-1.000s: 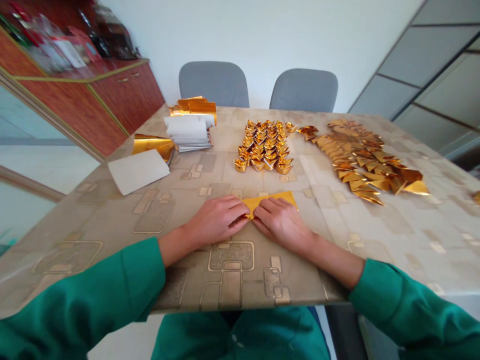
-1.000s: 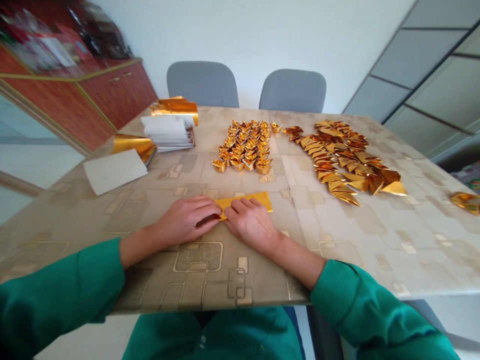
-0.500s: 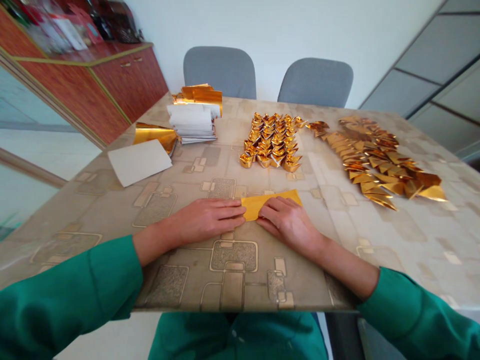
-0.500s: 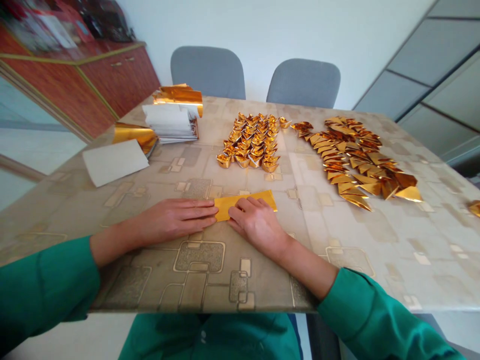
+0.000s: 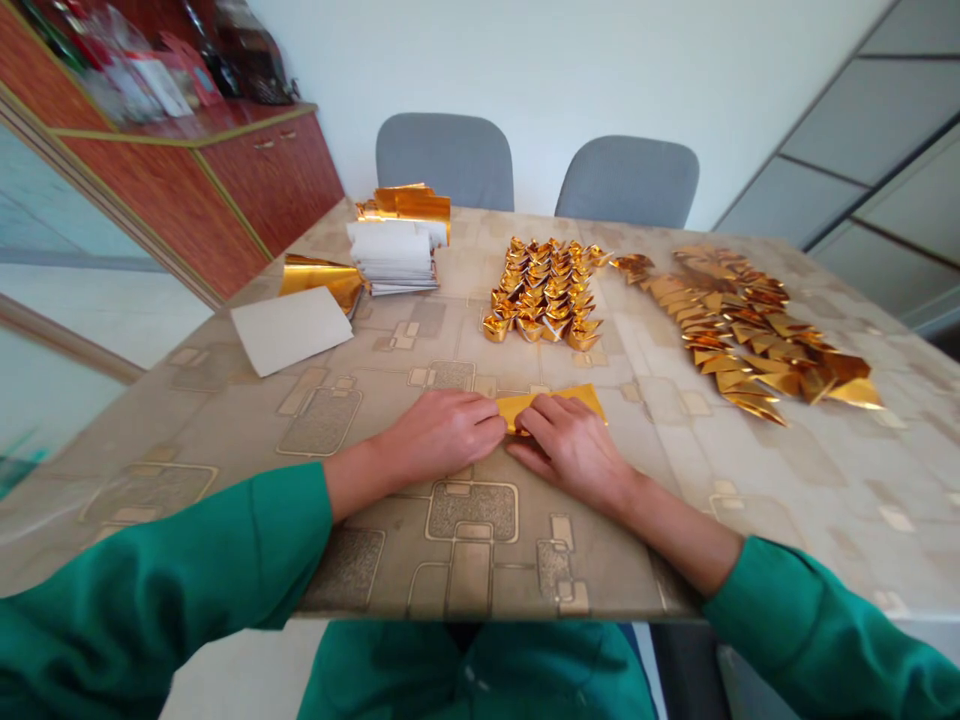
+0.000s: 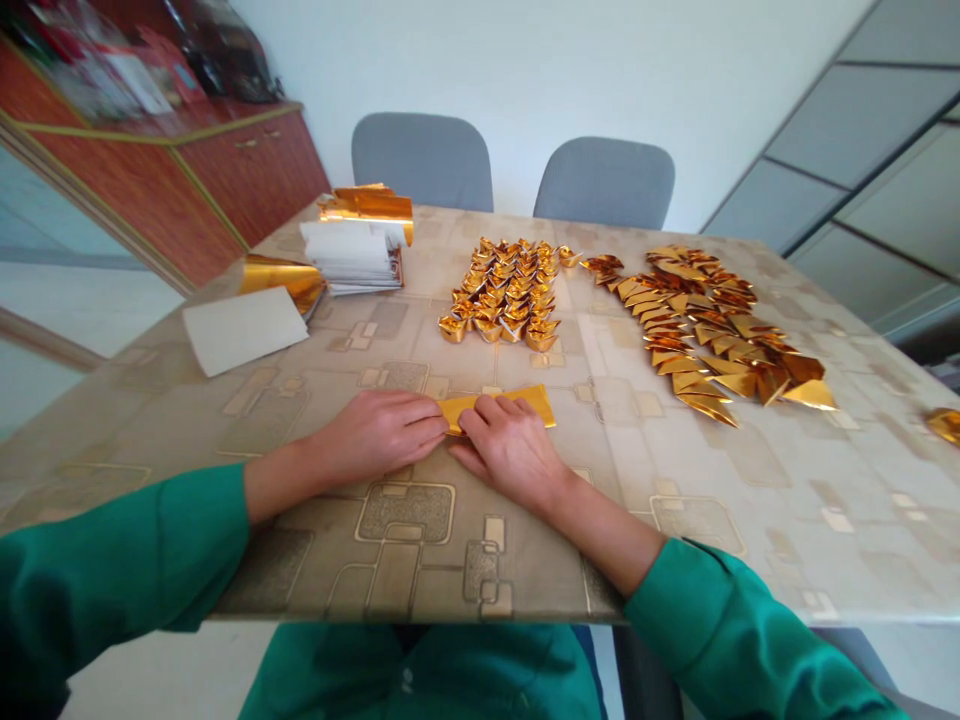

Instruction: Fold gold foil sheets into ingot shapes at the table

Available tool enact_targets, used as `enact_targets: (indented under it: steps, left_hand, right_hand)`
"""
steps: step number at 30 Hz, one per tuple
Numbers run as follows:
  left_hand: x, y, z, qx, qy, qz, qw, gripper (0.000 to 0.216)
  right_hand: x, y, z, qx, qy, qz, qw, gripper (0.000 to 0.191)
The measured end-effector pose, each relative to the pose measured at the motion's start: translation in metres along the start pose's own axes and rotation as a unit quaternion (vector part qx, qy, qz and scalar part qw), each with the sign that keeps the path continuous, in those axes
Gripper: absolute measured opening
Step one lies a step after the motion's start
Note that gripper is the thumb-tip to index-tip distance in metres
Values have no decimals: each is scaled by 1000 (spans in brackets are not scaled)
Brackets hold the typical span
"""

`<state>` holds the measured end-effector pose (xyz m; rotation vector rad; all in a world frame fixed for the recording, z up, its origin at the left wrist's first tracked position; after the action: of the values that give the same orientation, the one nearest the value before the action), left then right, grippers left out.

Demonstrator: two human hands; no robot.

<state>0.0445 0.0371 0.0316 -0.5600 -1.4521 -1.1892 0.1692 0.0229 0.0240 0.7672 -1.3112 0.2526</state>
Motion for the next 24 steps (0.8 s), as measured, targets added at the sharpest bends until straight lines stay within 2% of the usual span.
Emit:
enact_targets:
  steps: [3, 8, 12, 20, 24]
  left_hand:
    - [2, -1, 7, 46, -62, -5, 997, 25]
    - [-3, -4, 24, 118, -201, -15, 972, 20]
    - [-11, -6, 35, 167, -230, -28, 958, 20]
    - [-13, -2, 41, 175, -229, 2, 958, 22]
    - [-17, 0, 44, 168, -227, 1, 959, 20]
  right_hand:
    - [1, 0, -1, -12, 11, -9, 1000, 23]
    - [4, -1, -8, -58, 106, -7, 993, 16]
    - [4, 1, -11, -80, 140, 2, 987, 20]
    - [0, 2, -17, -114, 121, -33, 986, 22]
    - [-1, 3, -16, -111, 105, -24, 988, 23]
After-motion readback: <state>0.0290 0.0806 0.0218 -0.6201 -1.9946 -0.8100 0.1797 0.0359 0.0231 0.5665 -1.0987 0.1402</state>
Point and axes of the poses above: each hand's wrist, its own y-axis towards the middle knuckle, its own x-axis out of the back of the hand, z = x × y, the point moved 6 cm from there along y, towards the middle knuckle, and after that the axes turned 5 degrees about -z, right-handed, at the moved point
